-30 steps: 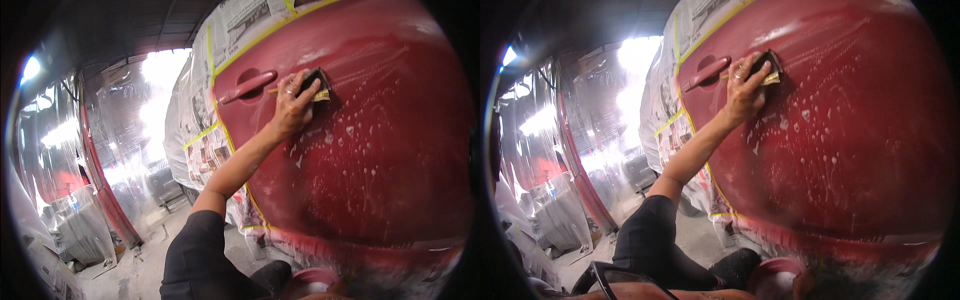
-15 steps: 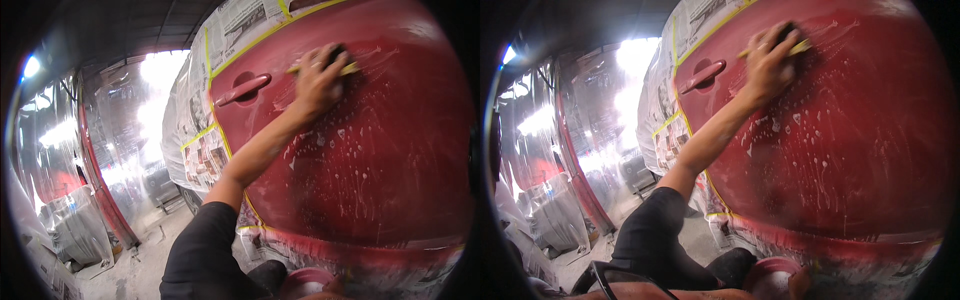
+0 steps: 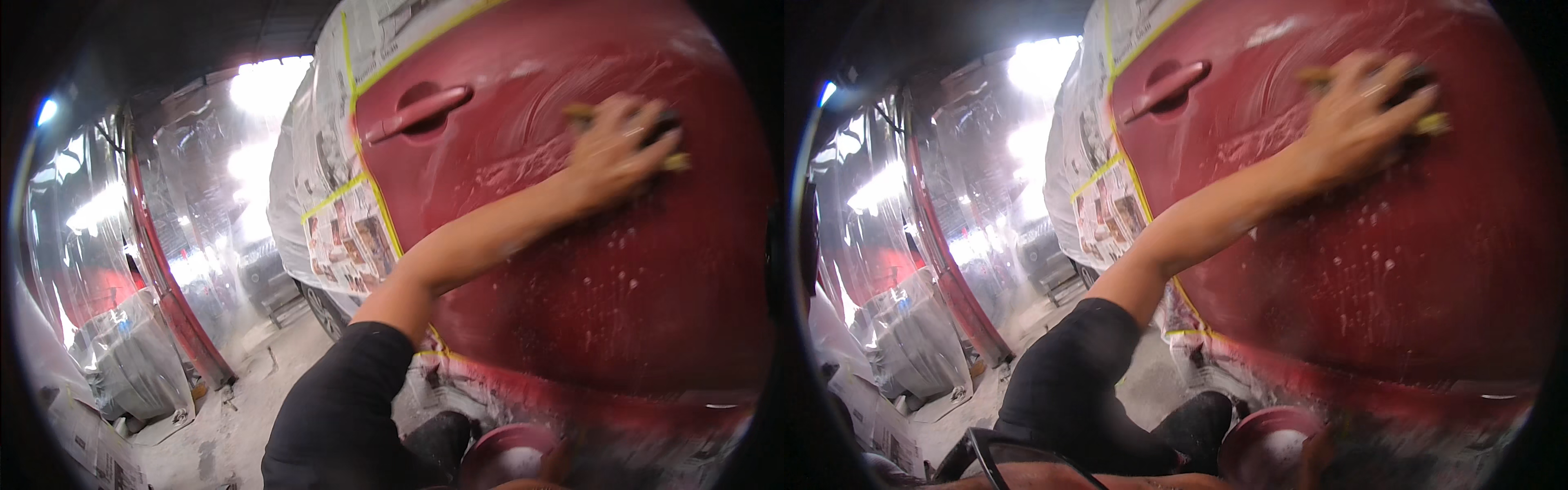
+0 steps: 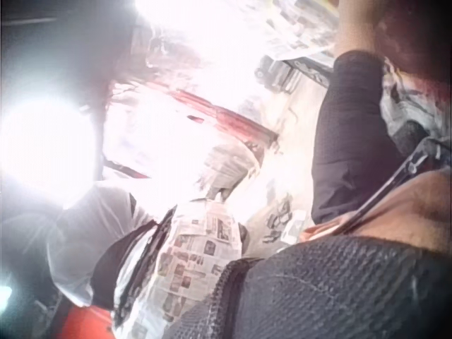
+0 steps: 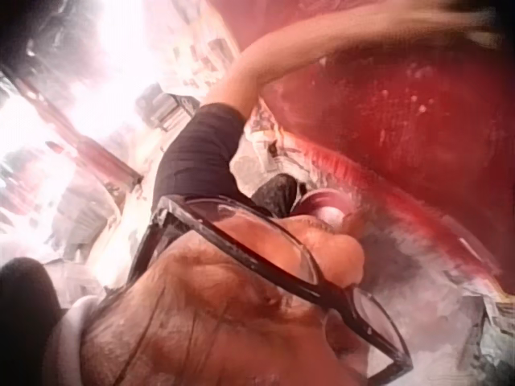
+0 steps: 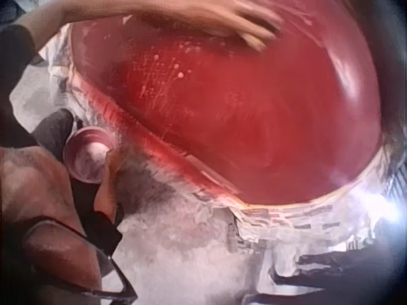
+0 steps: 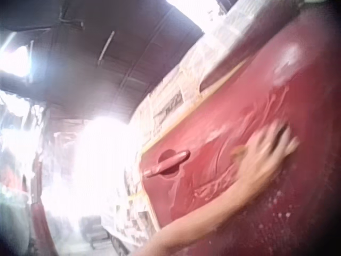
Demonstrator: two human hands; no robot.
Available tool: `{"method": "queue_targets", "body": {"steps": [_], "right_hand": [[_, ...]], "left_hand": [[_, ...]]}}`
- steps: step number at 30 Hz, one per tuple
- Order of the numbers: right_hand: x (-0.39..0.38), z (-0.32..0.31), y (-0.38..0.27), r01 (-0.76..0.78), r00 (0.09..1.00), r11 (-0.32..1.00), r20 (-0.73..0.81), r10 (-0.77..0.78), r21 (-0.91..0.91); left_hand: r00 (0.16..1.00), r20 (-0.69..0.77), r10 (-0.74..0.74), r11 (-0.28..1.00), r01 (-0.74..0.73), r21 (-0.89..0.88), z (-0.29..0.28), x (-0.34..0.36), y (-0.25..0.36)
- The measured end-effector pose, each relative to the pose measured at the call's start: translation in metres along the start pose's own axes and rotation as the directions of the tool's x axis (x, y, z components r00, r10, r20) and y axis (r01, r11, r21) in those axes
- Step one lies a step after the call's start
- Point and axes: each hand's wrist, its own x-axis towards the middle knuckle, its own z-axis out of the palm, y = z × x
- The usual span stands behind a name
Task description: The person sands the surface of a red car door using a sanding block and soapy water from a pink bucket. The person repeatedly wets the sanding block in the bucket and applies it to the door, alternating between sanding and wiping the surface by hand.
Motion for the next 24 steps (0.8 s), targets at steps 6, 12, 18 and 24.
{"method": "queue_targets", "body": {"steps": [6,12,18,24], "right_hand": [[0.002,-0.014,-0.001,-0.023,0.996,0.988,-0.088,0.010,-0.153],[0.008,-0.030,-0.012,-0.077,0.996,0.967,0.019,0.084,-0.244],[0.006,-0.049,-0.024,-0.163,0.983,0.974,0.053,0.173,-0.157],[0.008,-0.034,-0.023,-0.065,0.989,0.982,0.119,0.087,-0.176]], "left_hand": [[0.985,0.160,0.072,0.994,-0.056,-0.099,-0.044,-0.100,-0.007],[0.994,-0.036,0.106,0.988,-0.110,-0.112,0.017,-0.027,0.055],[0.992,0.095,0.086,0.979,-0.067,-0.193,-0.004,-0.063,0.054],[0.985,0.164,0.058,0.998,-0.055,-0.025,-0.027,-0.093,0.054]]}}
